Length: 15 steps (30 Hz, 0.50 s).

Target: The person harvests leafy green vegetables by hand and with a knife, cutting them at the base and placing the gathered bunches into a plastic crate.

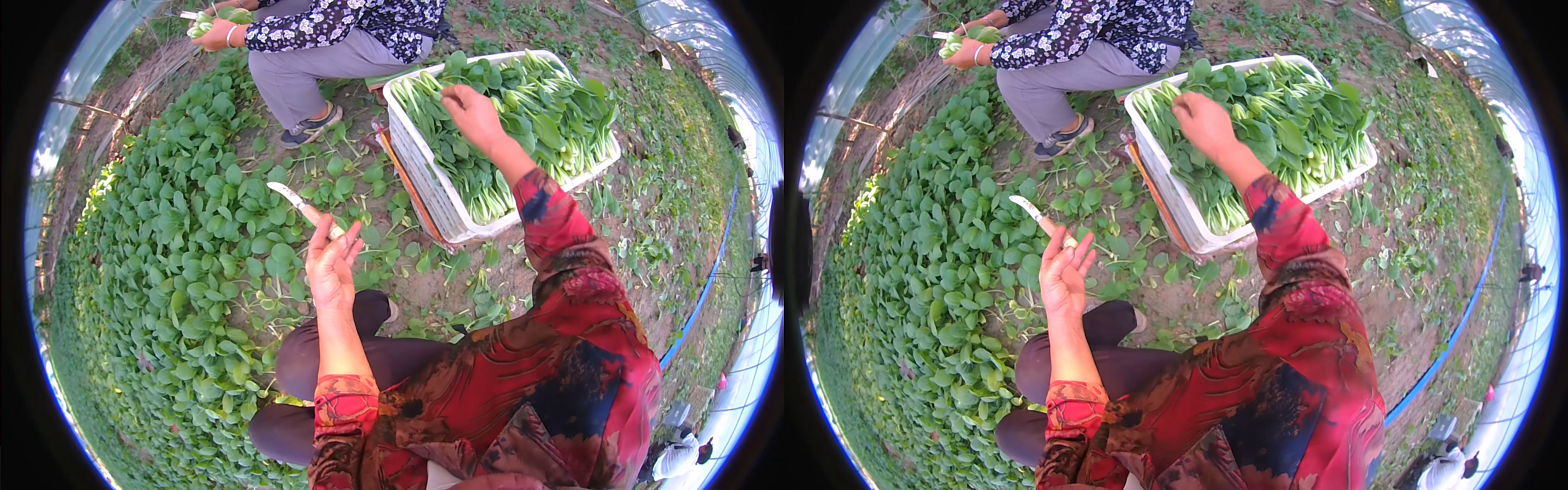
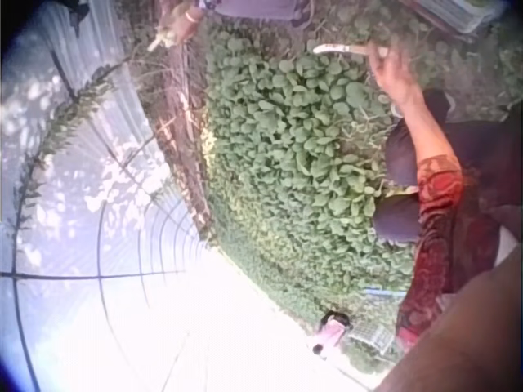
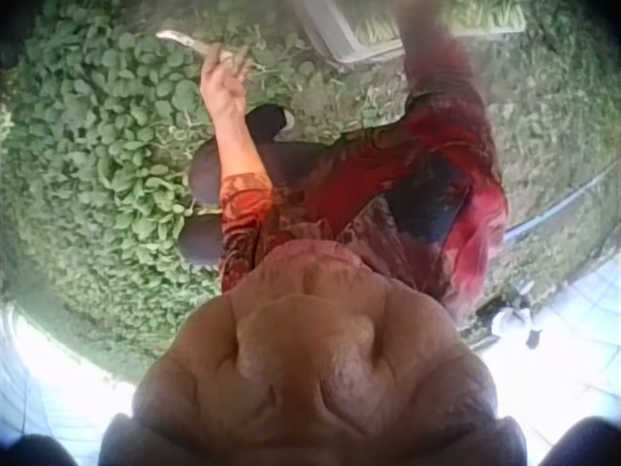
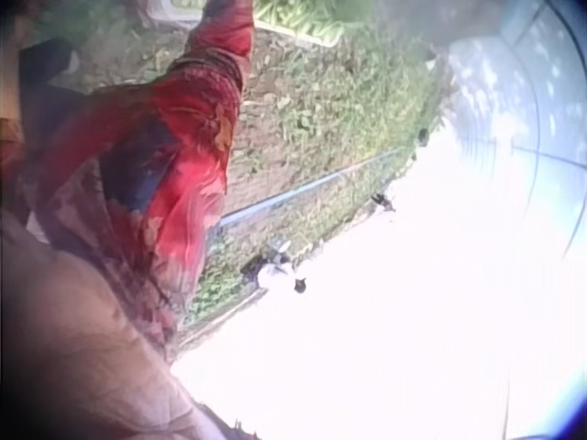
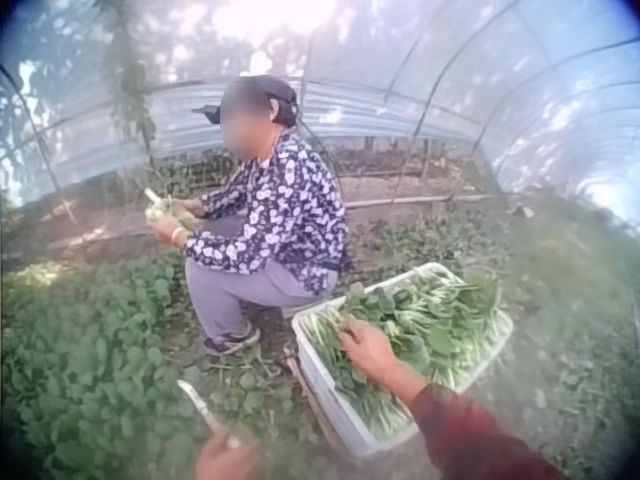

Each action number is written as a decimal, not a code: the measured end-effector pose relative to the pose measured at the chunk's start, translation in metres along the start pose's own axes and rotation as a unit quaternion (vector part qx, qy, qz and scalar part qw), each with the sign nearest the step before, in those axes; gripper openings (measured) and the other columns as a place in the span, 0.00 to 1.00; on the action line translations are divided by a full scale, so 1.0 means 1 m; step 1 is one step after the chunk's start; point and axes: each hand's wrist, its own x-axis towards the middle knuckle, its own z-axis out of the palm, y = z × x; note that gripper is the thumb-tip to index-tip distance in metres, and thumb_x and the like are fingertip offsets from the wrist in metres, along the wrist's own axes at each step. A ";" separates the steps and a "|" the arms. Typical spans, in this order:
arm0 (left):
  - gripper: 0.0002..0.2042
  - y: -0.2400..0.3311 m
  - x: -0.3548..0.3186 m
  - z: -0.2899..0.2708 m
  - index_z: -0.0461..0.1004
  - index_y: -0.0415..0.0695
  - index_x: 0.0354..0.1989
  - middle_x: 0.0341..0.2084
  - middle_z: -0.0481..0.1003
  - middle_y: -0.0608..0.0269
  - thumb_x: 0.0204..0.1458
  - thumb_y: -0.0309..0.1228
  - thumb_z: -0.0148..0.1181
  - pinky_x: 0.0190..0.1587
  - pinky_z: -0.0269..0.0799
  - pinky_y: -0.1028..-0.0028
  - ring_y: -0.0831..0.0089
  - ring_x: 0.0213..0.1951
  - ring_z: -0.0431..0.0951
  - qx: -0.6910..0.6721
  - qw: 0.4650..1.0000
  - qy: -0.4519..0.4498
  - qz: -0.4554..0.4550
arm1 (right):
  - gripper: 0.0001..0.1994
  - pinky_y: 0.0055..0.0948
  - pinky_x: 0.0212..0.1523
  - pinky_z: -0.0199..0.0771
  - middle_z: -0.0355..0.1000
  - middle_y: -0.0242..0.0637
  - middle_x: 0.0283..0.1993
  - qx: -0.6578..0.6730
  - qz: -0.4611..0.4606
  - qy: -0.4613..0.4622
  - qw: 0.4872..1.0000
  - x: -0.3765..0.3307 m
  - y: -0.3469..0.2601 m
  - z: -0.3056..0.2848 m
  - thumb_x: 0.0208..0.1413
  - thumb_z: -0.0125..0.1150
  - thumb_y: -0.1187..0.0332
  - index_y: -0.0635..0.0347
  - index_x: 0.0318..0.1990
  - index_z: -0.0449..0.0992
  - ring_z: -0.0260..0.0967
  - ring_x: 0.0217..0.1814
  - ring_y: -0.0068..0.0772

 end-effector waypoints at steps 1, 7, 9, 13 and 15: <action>0.28 0.003 0.003 0.002 0.61 0.40 0.60 0.53 0.66 0.58 0.48 0.25 0.59 0.52 0.67 0.57 0.50 0.53 0.71 0.001 1.000 -0.002 0.007 | 0.11 0.38 0.41 0.72 0.75 0.45 0.36 0.069 -0.001 0.005 0.998 -0.016 0.001 0.002 0.53 0.54 0.65 0.60 0.39 0.75 0.73 0.38 0.47; 0.27 -0.001 -0.013 0.001 0.61 0.39 0.60 0.53 0.65 0.57 0.49 0.25 0.58 0.53 0.68 0.58 0.50 0.54 0.71 -0.006 1.000 0.001 -0.014 | 0.13 0.41 0.42 0.71 0.72 0.47 0.38 -0.002 0.109 -0.178 0.978 -0.142 -0.012 0.009 0.49 0.58 0.65 0.61 0.40 0.72 0.71 0.40 0.50; 0.26 -0.001 -0.016 0.000 0.61 0.39 0.60 0.55 0.65 0.55 0.49 0.25 0.57 0.53 0.67 0.57 0.49 0.54 0.70 -0.023 1.000 -0.007 -0.018 | 0.14 0.41 0.42 0.71 0.72 0.48 0.39 -0.034 0.121 -0.165 0.978 -0.157 -0.005 0.022 0.47 0.60 0.66 0.62 0.40 0.70 0.71 0.40 0.51; 0.26 0.005 -0.029 -0.017 0.61 0.38 0.59 0.55 0.64 0.54 0.50 0.24 0.56 0.53 0.69 0.57 0.49 0.53 0.71 -0.047 0.999 -0.011 0.005 | 0.16 0.42 0.42 0.71 0.71 0.49 0.38 -0.106 0.123 -0.084 0.983 -0.165 0.005 0.046 0.43 0.63 0.66 0.63 0.39 0.68 0.70 0.41 0.52; 0.25 0.016 -0.039 -0.036 0.62 0.38 0.59 0.56 0.65 0.54 0.50 0.24 0.56 0.52 0.70 0.58 0.49 0.52 0.72 -0.063 0.997 -0.006 0.041 | 0.18 0.42 0.43 0.71 0.71 0.49 0.37 -0.090 0.189 -0.077 0.975 -0.167 0.008 0.046 0.41 0.65 0.64 0.61 0.39 0.67 0.70 0.41 0.52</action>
